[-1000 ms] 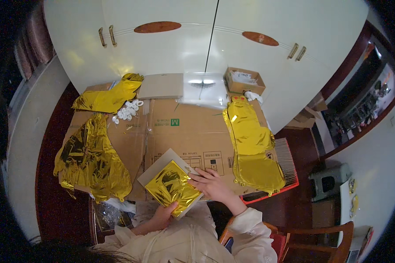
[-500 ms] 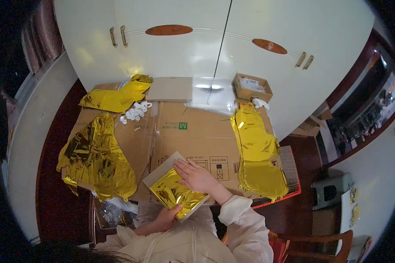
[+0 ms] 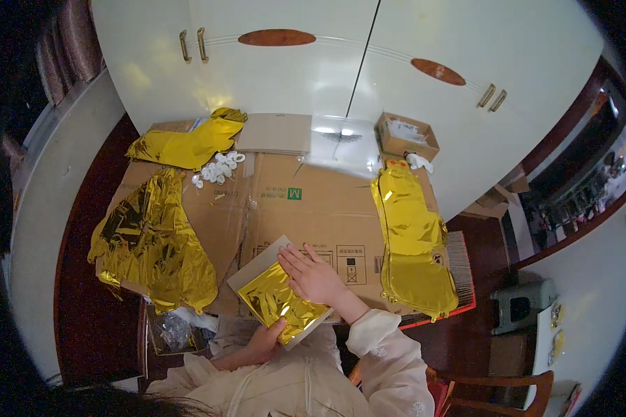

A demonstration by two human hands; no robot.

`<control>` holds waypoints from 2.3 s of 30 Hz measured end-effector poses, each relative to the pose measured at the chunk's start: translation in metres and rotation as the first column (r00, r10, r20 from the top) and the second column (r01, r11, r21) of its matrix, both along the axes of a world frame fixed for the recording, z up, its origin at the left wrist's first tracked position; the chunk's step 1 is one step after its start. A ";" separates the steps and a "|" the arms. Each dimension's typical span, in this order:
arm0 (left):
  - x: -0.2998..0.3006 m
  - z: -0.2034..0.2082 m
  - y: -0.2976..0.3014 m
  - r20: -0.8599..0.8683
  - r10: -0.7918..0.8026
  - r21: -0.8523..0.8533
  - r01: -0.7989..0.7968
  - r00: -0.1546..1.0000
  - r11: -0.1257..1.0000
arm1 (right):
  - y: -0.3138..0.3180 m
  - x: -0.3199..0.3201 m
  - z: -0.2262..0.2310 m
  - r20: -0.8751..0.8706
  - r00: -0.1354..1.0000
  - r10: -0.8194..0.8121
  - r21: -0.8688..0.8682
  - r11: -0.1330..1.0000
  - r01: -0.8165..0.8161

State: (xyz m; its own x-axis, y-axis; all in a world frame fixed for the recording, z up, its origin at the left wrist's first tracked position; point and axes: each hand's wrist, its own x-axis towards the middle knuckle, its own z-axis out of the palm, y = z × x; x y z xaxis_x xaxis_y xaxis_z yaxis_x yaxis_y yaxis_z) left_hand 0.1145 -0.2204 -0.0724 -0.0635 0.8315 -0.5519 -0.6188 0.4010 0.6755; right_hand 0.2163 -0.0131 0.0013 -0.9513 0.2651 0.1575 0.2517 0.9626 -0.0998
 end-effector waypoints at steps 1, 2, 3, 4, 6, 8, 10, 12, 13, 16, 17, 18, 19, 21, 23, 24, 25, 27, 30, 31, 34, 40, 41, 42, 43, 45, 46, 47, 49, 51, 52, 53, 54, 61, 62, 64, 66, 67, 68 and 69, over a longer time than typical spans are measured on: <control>-0.001 0.005 0.001 -0.023 -0.010 -0.033 0.009 1.000 0.999 | 0.000 0.000 0.002 0.002 1.000 -0.003 0.000 1.000 0.003; -0.002 0.011 0.001 -0.046 -0.020 -0.066 0.017 0.999 0.998 | 0.000 0.000 0.003 0.005 1.000 -0.005 0.000 1.000 0.005; -0.009 0.021 0.000 -0.054 -0.197 -0.136 0.189 0.979 0.973 | -0.001 0.001 0.003 0.003 1.000 -0.006 0.002 1.000 0.006; -0.020 0.039 0.000 -0.048 -0.368 -0.205 0.352 0.928 0.913 | -0.001 0.001 0.002 0.002 1.000 -0.007 0.005 1.000 0.007; -0.032 0.084 0.002 -0.362 -0.732 -0.367 0.634 0.577 0.681 | 0.000 0.001 0.000 -0.005 1.000 -0.005 0.005 1.000 0.005; -0.038 0.134 0.005 -0.668 -0.684 -0.671 0.635 -0.292 0.384 | 0.000 0.001 -0.004 -0.006 1.000 -0.011 -0.008 1.000 0.011; -0.038 0.133 0.003 -0.939 -0.281 -0.338 0.667 -0.197 0.664 | 0.001 0.002 -0.003 0.007 1.000 -0.017 -0.004 1.000 0.017; -0.035 0.128 0.010 -0.978 0.113 -0.039 0.683 -0.177 0.729 | 0.000 0.003 -0.004 0.010 1.000 -0.017 -0.002 1.000 0.017; -0.031 0.115 0.026 -0.942 0.268 0.054 0.697 -0.203 0.715 | -0.001 0.001 -0.003 0.010 1.000 -0.007 0.004 1.000 0.007; -0.025 0.074 0.054 -0.915 0.365 0.154 0.690 -0.169 0.707 | 0.000 0.002 -0.002 0.017 1.000 -0.014 0.039 0.999 0.013; -0.024 0.064 0.056 -0.931 0.334 0.155 0.671 -0.146 0.725 | 0.000 0.002 -0.001 0.017 1.000 -0.012 0.050 0.999 0.012; -0.023 0.063 0.056 -0.931 0.316 0.126 0.655 -0.181 0.745 | 0.000 0.003 -0.002 0.001 1.000 -0.013 0.026 1.000 0.013; -0.021 0.063 0.055 -0.930 0.298 0.097 0.638 -0.215 0.764 | 0.000 0.003 0.000 -0.015 1.000 -0.014 0.003 1.000 0.014; -0.017 0.063 0.054 -0.919 0.260 0.033 0.597 -0.298 0.802 | 0.000 0.003 0.003 -0.023 1.000 -0.017 -0.011 1.000 0.017; -0.015 0.063 0.052 -0.895 0.216 -0.036 0.544 -0.392 0.838 | -0.001 0.004 0.004 -0.006 1.000 -0.020 0.007 1.000 0.020; -0.015 0.064 0.052 -0.887 0.215 -0.050 0.547 -0.409 0.835 | 0.000 0.004 0.002 -0.008 1.000 -0.021 0.019 1.000 0.021; -0.016 0.066 0.052 -0.879 0.215 -0.063 0.550 -0.426 0.833 | 0.000 0.004 -0.001 -0.011 1.000 -0.021 0.031 0.999 0.022; -0.020 0.073 0.053 -0.898 0.156 -0.103 0.541 -0.412 0.835 | 0.001 0.004 -0.002 -0.022 1.000 -0.022 0.029 0.999 0.022; -0.033 0.083 0.065 -0.932 0.042 -0.170 0.538 -0.360 0.826 | 0.001 0.003 0.001 -0.032 0.999 -0.031 -0.013 0.999 0.031; -0.040 0.083 0.071 -0.925 0.047 -0.184 0.554 -0.377 0.812 | 0.001 0.003 0.001 -0.023 0.999 -0.041 -0.026 0.999 0.040; -0.052 0.072 0.079 -0.881 0.221 -0.084 0.597 -0.418 0.798 | 0.000 0.003 0.006 -0.022 0.998 -0.051 -0.061 0.997 0.050; -0.055 0.070 0.079 -0.869 0.289 0.011 0.568 -0.402 0.823 | -0.001 0.002 0.007 -0.030 0.998 -0.060 -0.056 0.997 0.058; -0.055 0.069 0.079 -0.872 0.279 0.008 0.557 -0.403 0.830 | -0.001 0.001 0.007 -0.036 0.997 -0.061 -0.052 0.997 0.059; -0.056 0.069 0.079 -0.867 0.272 -0.007 0.555 -0.418 0.832 | -0.001 0.001 0.007 -0.049 0.997 -0.062 -0.044 0.997 0.060; -0.056 0.069 0.079 -0.861 0.265 -0.023 0.554 -0.434 0.832 | -0.002 0.002 0.008 -0.062 0.996 -0.063 -0.036 0.997 0.061; -0.056 0.070 0.078 -0.851 0.263 -0.037 0.551 -0.455 0.834 | -0.003 0.005 0.012 -0.091 0.993 -0.077 -0.015 0.997 0.075; -0.055 0.070 0.078 -0.846 0.269 -0.035 0.551 -0.460 0.834 | -0.004 0.009 0.014 -0.106 0.990 -0.089 -0.003 0.996 0.089; -0.055 0.072 0.079 -0.841 0.275 -0.034 0.552 -0.466 0.833 | -0.005 0.014 0.017 -0.123 0.987 -0.103 0.009 0.994 0.105; -0.054 0.071 0.079 -0.832 0.289 -0.030 0.559 -0.473 0.829 | -0.011 0.035 0.017 -0.211 0.963 -0.170 -0.058 0.985 0.161; -0.054 0.069 0.078 -0.840 0.278 -0.038 0.562 -0.466 0.826 | -0.025 0.064 0.016 -0.260 0.934 -0.244 -0.110 0.969 0.223; -0.054 0.067 0.078 -0.850 0.260 -0.049 0.559 -0.459 0.828 | -0.036 0.082 0.013 -0.270 0.921 -0.280 -0.125 0.959 0.254; -0.054 0.066 0.078 -0.859 0.241 -0.059 0.556 -0.451 0.829 | -0.049 0.095 0.011 -0.279 0.907 -0.315 -0.140 0.948 0.286; -0.054 0.067 0.078 -0.860 0.234 -0.069 0.558 -0.453 0.827 | -0.063 0.104 0.008 -0.282 0.905 -0.319 -0.114 0.948 0.298; -0.055 0.069 0.079 -0.861 0.183 -0.140 0.567 -0.475 0.811 | -0.111 0.117 -0.008 -0.254 0.897 -0.361 -0.021 0.930 0.368; -0.055 0.070 0.079 -0.862 0.172 -0.153 0.567 -0.478 0.809 | -0.112 0.116 -0.008 -0.252 0.896 -0.365 -0.018 0.928 0.373; -0.054 0.072 0.079 -0.857 0.173 -0.158 0.568 -0.485 0.808 | -0.113 0.115 -0.009 -0.248 0.896 -0.368 -0.008 0.926 0.379; -0.054 0.071 0.079 -0.852 0.177 -0.161 0.568 -0.493 0.807 | -0.113 0.116 -0.011 -0.242 0.899 -0.365 0.005 0.926 0.378; -0.055 0.070 0.080 -0.849 0.181 -0.162 0.569 -0.497 0.806 | -0.113 0.116 -0.011 -0.237 0.899 -0.367 0.008 0.925 0.380; -0.055 0.069 0.080 -0.845 0.184 -0.163 0.569 -0.502 0.806 | -0.113 0.116 -0.012 -0.233 0.900 -0.368 0.011 0.925 0.381; -0.055 0.069 0.080 -0.845 0.182 -0.165 0.570 -0.503 0.805 | -0.114 0.116 -0.013 -0.227 0.901 -0.369 0.013 0.924 0.381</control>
State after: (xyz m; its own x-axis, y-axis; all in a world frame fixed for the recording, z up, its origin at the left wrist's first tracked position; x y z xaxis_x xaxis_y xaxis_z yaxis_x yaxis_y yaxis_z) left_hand 0.0598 -0.1403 -0.0029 0.1467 0.9693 0.1972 0.9788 -0.1711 0.1128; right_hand 0.3325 -0.1267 -0.0120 -0.7239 0.5803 0.3730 0.5734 0.8068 -0.1424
